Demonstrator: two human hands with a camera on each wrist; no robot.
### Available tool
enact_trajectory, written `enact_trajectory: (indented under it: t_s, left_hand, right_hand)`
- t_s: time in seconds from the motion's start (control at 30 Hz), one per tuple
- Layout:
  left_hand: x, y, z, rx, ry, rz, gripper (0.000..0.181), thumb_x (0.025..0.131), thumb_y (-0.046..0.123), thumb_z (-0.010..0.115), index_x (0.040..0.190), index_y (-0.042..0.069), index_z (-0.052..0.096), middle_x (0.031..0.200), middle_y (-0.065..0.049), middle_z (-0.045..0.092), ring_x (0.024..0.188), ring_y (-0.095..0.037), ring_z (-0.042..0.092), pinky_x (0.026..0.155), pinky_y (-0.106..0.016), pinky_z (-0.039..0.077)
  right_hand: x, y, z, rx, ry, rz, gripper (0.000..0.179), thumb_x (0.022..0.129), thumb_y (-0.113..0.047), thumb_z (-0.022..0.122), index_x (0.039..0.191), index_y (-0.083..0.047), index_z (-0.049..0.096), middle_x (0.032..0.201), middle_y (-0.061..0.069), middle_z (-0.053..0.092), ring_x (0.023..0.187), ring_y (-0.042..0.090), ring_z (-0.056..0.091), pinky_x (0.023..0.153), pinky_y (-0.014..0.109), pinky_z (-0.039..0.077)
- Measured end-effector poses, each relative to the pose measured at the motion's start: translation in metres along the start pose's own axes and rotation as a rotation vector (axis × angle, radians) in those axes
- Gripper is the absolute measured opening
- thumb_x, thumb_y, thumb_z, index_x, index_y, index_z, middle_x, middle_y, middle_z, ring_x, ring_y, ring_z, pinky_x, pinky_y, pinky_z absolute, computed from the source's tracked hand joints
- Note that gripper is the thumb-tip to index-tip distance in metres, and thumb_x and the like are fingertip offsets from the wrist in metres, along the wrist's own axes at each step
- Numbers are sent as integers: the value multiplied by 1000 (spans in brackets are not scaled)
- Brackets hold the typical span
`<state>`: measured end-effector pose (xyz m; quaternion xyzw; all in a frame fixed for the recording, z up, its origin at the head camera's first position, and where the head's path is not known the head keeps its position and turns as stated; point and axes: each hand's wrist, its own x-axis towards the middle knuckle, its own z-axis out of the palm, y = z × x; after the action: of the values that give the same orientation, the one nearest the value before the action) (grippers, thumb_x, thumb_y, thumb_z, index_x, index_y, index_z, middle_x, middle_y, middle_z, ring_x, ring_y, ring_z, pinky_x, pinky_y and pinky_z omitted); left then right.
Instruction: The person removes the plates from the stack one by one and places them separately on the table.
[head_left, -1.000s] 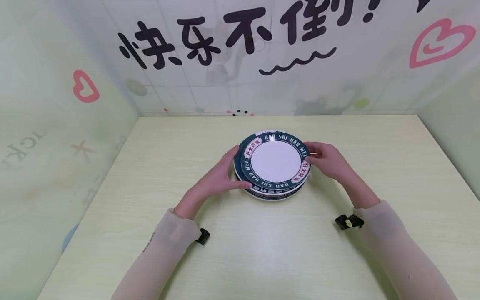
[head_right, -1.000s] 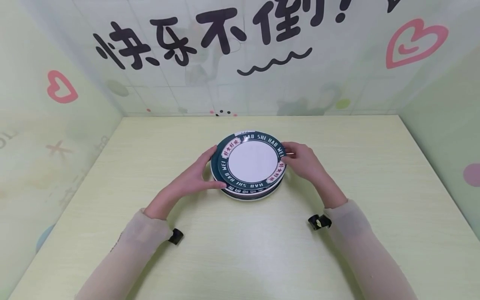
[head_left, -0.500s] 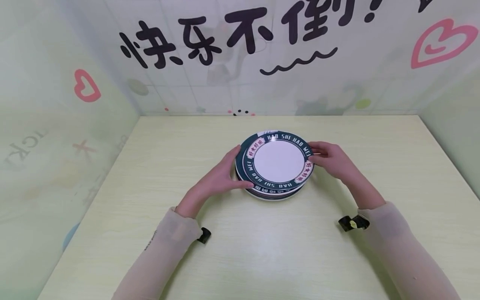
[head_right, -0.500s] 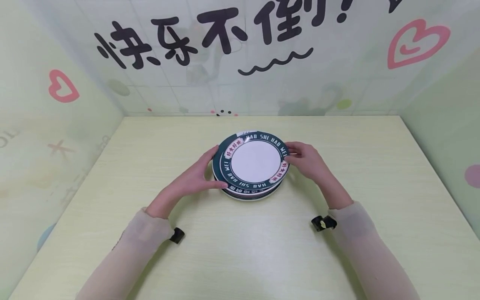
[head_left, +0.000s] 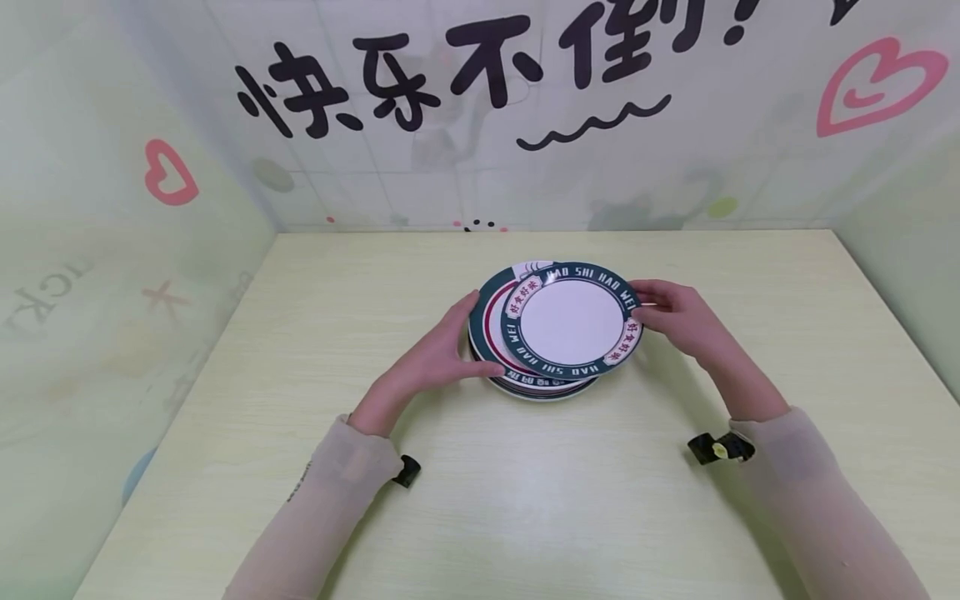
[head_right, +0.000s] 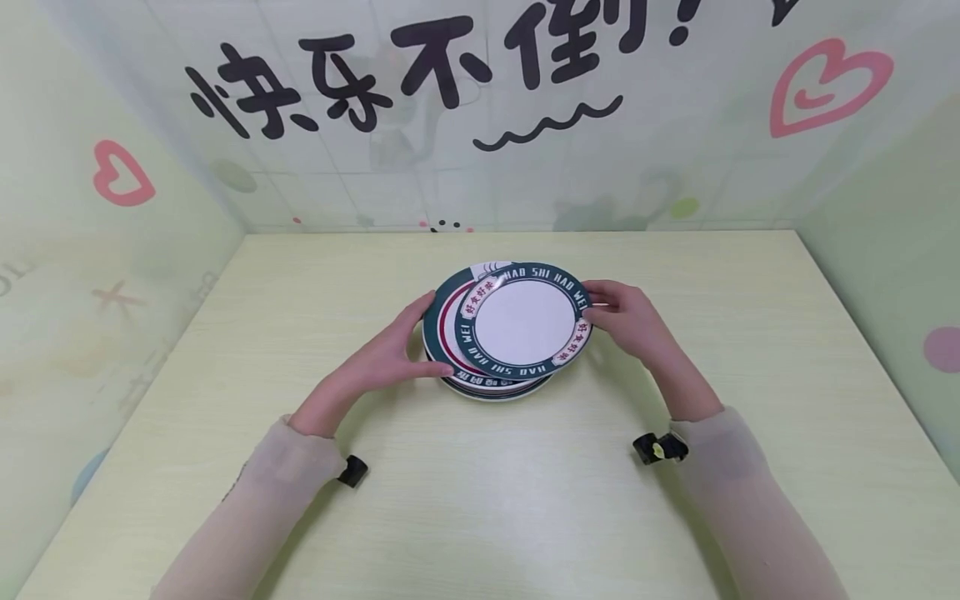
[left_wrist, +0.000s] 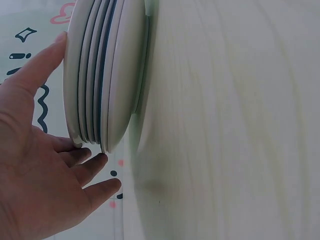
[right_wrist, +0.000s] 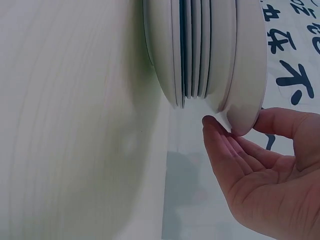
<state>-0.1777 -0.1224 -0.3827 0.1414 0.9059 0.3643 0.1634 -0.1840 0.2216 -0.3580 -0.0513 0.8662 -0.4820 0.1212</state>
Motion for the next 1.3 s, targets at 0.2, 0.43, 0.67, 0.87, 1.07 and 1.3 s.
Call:
enact_trajectory:
  t_s: [0.2,0.43,0.67,0.87,1.07,1.3]
  left_hand:
    - [0,0,0,6,-2,-6,120,75,51,83,162,20,6,170,-2,9,157,-25,12,126,-49,22]
    - [0,0,0,4,1,-1,121,75,51,83,162,20,6,170,-2,10,157,-26,13,126,-50,23]
    - [0,0,0,15,4,3,120,75,52,83,162,20,6,170,-3,9,157,-25,12,126,-49,22]
    - [0,0,0,13,-1,-3,120,75,51,83,162,20,6,170,-2,10,157,-26,13,126,-50,23]
    - [1,1,1,14,-2,0,120,75,51,83,162,20,6,170,-2,9,157,-26,13,126,-50,24]
    - [1,-1,1,7,0,4,121,75,51,83,162,20,5,170,-3,9,157,-26,12,126,-50,23]
  right_hand:
    - [-2,2,-3,11,-2,7,54,101,-11,54,151,3,38,145,28,50,124,32,57,79,2,47]
    - [-6,4,-6,61,-13,16,55,100,-11,55,151,3,37,143,28,51,93,-12,57,80,5,51]
    - [-7,6,-6,137,-19,27,56,101,-9,55,152,4,34,144,28,48,90,-10,58,82,8,55]
    - [-8,7,-6,167,-21,29,56,101,-10,54,152,3,34,143,27,48,90,-9,59,82,11,57]
    - [-9,8,-6,192,-23,38,56,102,-11,54,152,3,34,139,23,48,91,-7,60,81,16,59]
    - [-10,10,-5,253,-21,95,57,102,-15,56,154,-3,34,119,-3,55,92,-3,61,82,17,60]
